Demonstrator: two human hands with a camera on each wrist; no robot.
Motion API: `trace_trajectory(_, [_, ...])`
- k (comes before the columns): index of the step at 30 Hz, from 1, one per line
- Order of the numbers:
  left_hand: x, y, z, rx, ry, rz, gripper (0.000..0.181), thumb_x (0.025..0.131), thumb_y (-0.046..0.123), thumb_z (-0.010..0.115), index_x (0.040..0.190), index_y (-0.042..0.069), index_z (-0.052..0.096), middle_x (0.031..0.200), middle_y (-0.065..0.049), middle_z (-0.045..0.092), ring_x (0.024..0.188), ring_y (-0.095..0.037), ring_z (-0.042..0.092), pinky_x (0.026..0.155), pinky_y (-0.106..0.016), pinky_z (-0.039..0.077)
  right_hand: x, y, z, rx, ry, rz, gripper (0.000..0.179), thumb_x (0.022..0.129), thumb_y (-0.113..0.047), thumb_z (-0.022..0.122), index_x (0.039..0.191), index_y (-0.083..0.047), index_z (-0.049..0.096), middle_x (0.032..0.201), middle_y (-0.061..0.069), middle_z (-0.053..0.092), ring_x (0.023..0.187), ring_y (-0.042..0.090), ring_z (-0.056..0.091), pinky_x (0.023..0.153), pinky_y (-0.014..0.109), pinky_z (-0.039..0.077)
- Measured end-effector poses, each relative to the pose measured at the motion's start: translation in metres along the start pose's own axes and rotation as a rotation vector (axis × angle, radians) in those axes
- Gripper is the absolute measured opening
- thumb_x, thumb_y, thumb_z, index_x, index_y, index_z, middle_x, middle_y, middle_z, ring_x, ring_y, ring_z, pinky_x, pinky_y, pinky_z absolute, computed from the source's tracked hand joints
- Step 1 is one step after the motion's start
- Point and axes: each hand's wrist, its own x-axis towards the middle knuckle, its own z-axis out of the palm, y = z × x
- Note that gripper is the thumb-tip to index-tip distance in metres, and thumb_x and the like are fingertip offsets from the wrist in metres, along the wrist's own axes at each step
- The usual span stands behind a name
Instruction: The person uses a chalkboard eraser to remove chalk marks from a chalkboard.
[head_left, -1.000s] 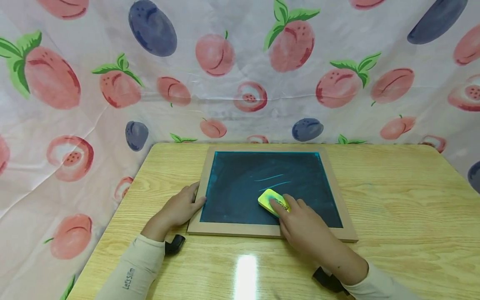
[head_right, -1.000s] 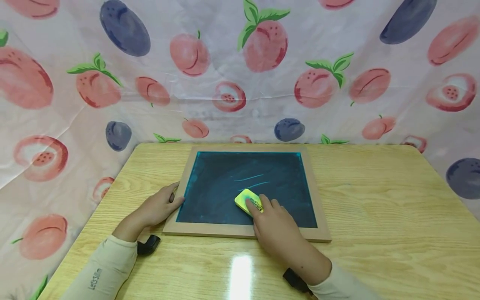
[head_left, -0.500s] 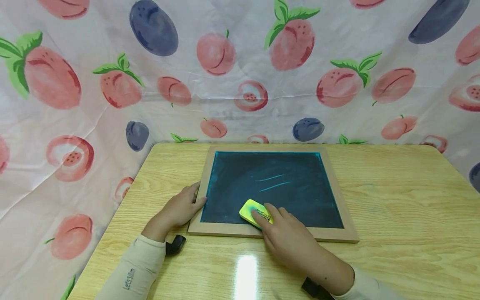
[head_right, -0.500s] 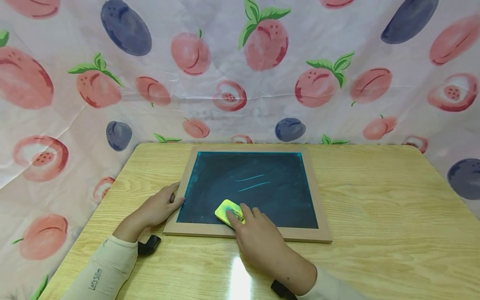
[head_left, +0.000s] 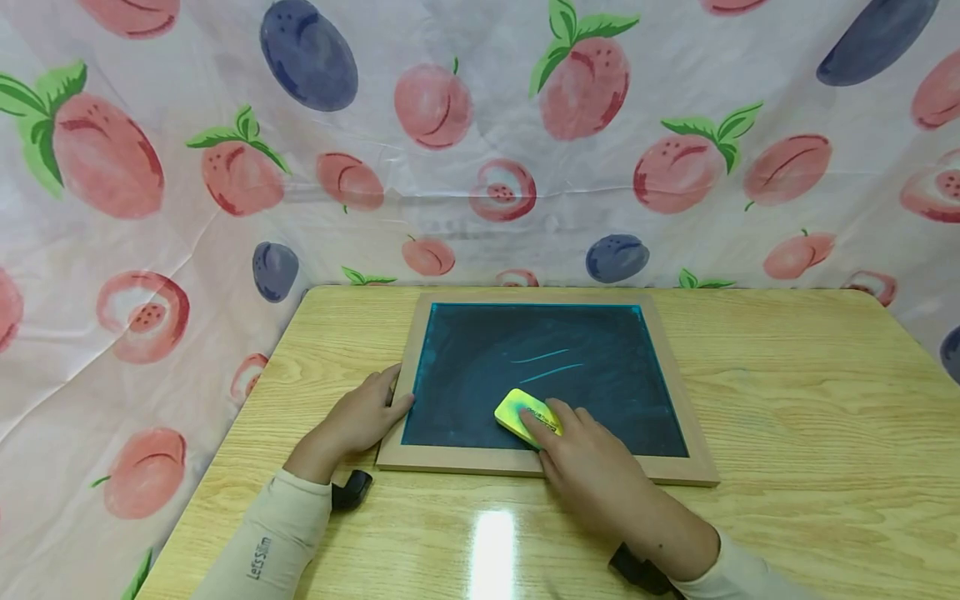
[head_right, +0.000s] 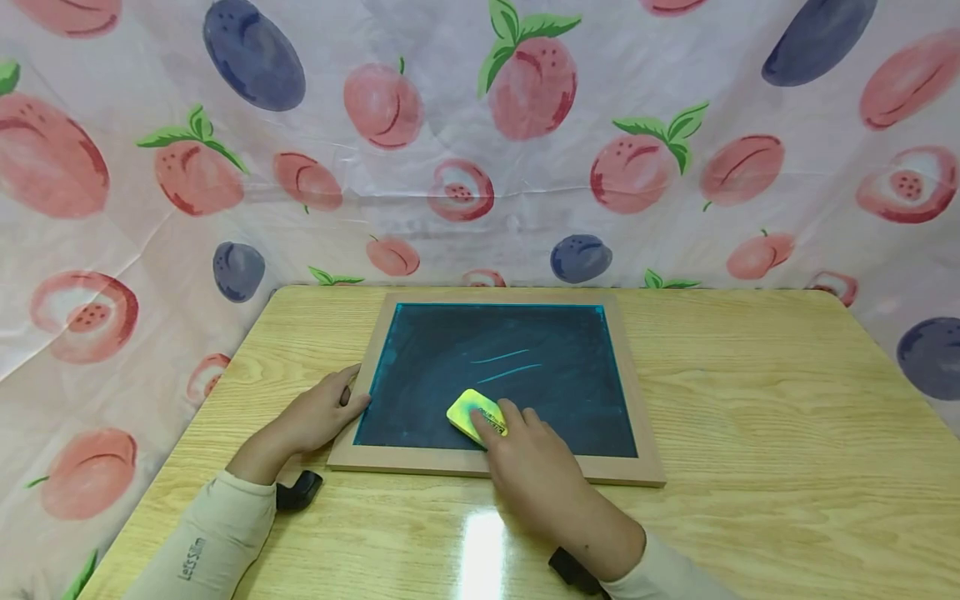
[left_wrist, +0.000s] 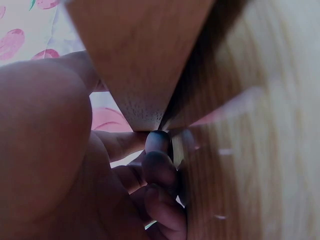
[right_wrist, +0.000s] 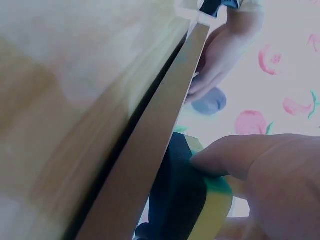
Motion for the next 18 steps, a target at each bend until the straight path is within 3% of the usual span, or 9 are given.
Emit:
trace_trajectory(3, [0.0, 0.0, 0.0, -0.003, 0.0, 0.002, 0.064, 0.095, 0.044, 0.043, 0.147, 0.015, 0.022, 0.132, -0.013, 0.045, 0.114, -0.029, 0.05, 0.091, -0.049, 0.041, 0.0, 0.01, 0.0, -0.021, 0.046, -0.003, 0.048, 0.087, -0.027, 0.061, 0.133, -0.026, 0.049, 0.127, 0.013, 0.05, 0.103, 0.03, 0.056, 0.08, 0.042, 0.052])
trace_trajectory(7, [0.0, 0.0, 0.0, -0.016, -0.008, -0.003, 0.065, 0.094, 0.046, 0.043, 0.148, 0.015, 0.021, 0.139, -0.013, 0.041, 0.122, -0.03, 0.046, 0.096, -0.051, 0.038, -0.002, 0.026, 0.0, -0.039, 0.123, -0.034, 0.047, 0.084, -0.021, 0.062, 0.129, -0.021, 0.051, 0.119, 0.017, 0.053, 0.094, 0.03, 0.057, 0.071, 0.04, 0.053])
trace_trajectory(10, [0.0, -0.001, 0.0, -0.016, -0.014, -0.01, 0.066, 0.094, 0.046, 0.043, 0.148, 0.015, 0.02, 0.142, -0.013, 0.037, 0.126, -0.031, 0.043, 0.097, -0.052, 0.037, -0.003, 0.037, -0.001, -0.036, 0.128, -0.022, 0.047, 0.083, -0.02, 0.062, 0.129, -0.02, 0.051, 0.117, 0.018, 0.053, 0.093, 0.032, 0.057, 0.068, 0.04, 0.052])
trace_trajectory(18, [0.001, 0.001, 0.0, 0.0, -0.013, -0.013, 0.065, 0.095, 0.045, 0.043, 0.147, 0.015, 0.021, 0.136, -0.014, 0.043, 0.12, -0.031, 0.047, 0.094, -0.05, 0.039, 0.001, 0.069, -0.006, -0.012, 0.12, 0.042, 0.048, 0.085, -0.02, 0.064, 0.13, -0.015, 0.051, 0.116, 0.022, 0.053, 0.093, 0.035, 0.058, 0.071, 0.046, 0.052])
